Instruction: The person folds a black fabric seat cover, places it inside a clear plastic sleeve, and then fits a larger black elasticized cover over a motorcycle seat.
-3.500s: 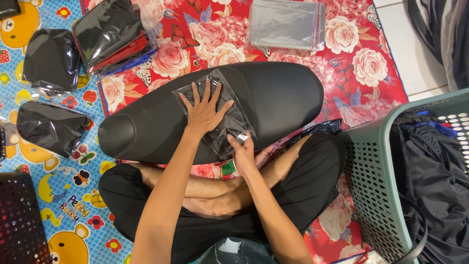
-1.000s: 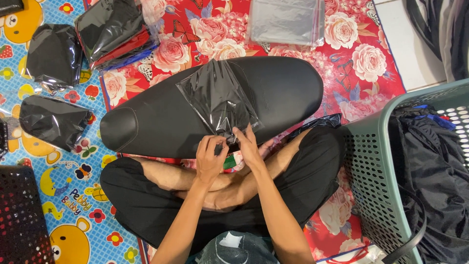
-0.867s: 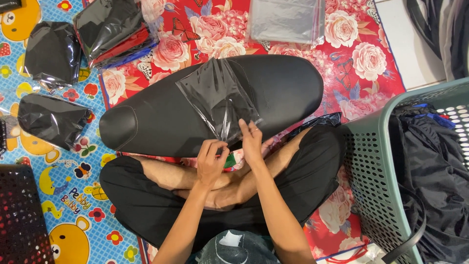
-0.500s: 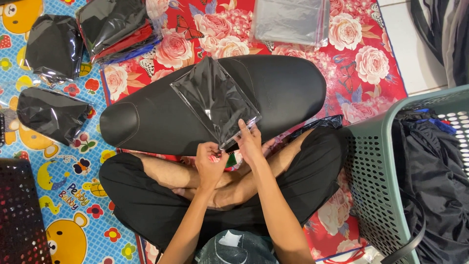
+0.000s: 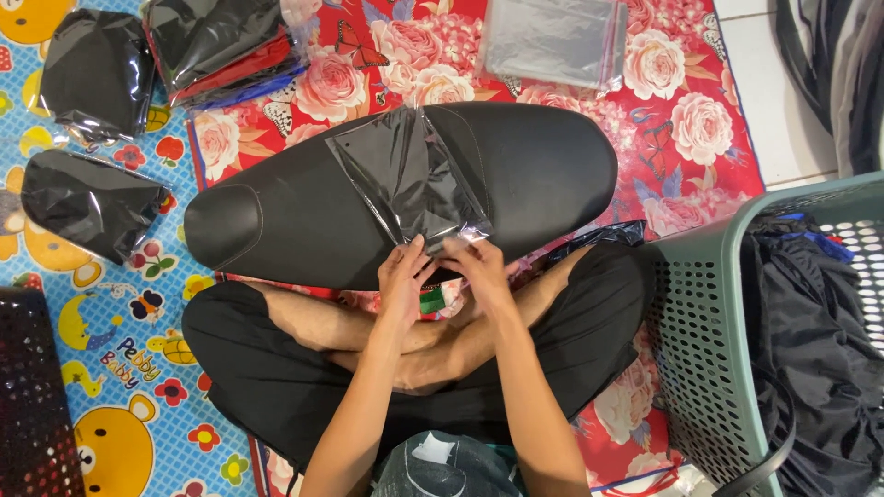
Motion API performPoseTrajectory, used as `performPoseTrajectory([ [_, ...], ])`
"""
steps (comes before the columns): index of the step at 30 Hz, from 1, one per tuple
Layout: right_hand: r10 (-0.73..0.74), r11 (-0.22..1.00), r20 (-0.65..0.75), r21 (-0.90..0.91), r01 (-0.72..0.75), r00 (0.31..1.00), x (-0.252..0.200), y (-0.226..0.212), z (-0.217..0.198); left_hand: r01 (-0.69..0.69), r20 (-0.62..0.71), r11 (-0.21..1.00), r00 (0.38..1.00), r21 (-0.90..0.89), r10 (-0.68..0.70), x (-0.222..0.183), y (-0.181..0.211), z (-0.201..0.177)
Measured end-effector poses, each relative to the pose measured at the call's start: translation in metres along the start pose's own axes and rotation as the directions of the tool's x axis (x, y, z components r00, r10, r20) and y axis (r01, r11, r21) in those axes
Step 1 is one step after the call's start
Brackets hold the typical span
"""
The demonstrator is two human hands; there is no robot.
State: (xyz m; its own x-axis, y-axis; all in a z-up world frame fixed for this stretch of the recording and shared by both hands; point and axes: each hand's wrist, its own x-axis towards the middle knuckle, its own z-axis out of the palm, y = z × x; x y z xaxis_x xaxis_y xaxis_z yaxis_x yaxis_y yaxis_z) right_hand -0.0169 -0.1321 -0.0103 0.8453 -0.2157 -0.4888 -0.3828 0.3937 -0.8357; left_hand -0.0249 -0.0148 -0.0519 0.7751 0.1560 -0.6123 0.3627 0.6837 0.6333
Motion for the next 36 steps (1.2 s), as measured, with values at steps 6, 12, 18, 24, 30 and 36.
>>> performPoseTrajectory([
  [6,-0.404,0.864,-0.263,-0.424,0.271,0.876,0.018,-0.022,-0.055,-0.019,-0.001,1.000,1.000,-0.003,0.019,0.000,-0.009,-0.009],
  [12,-0.300,0.648,0.080,-0.715,0.264,0.951,0.026,-0.055,-0.007,-0.043,-0.014,0.997,0.999,-0.058,0.042,0.008,-0.017,-0.006],
  [18,-0.093,0.923,0.085,-0.367,0.118,0.992,0.046,-0.024,-0.017,-0.125,-0.038,0.990,0.992,-0.072,0.122,0.001,0.001,-0.016],
  [24,0.041,0.959,0.069,-0.283,-0.020,0.997,0.028,0.008,-0.020,-0.095,-0.037,0.973,0.995,-0.210,0.089,-0.025,0.029,-0.051],
  [30,0.003,0.990,0.077,-0.139,0.008,0.997,-0.004,0.001,-0.011,-0.260,-0.120,0.965,0.957,0.042,0.264,-0.020,0.002,-0.071],
  [36,-0.124,0.925,0.361,-0.296,0.240,0.924,-0.012,0.014,-0.036,-0.238,-0.207,0.934,0.932,0.266,0.297,-0.020,0.000,-0.059],
])
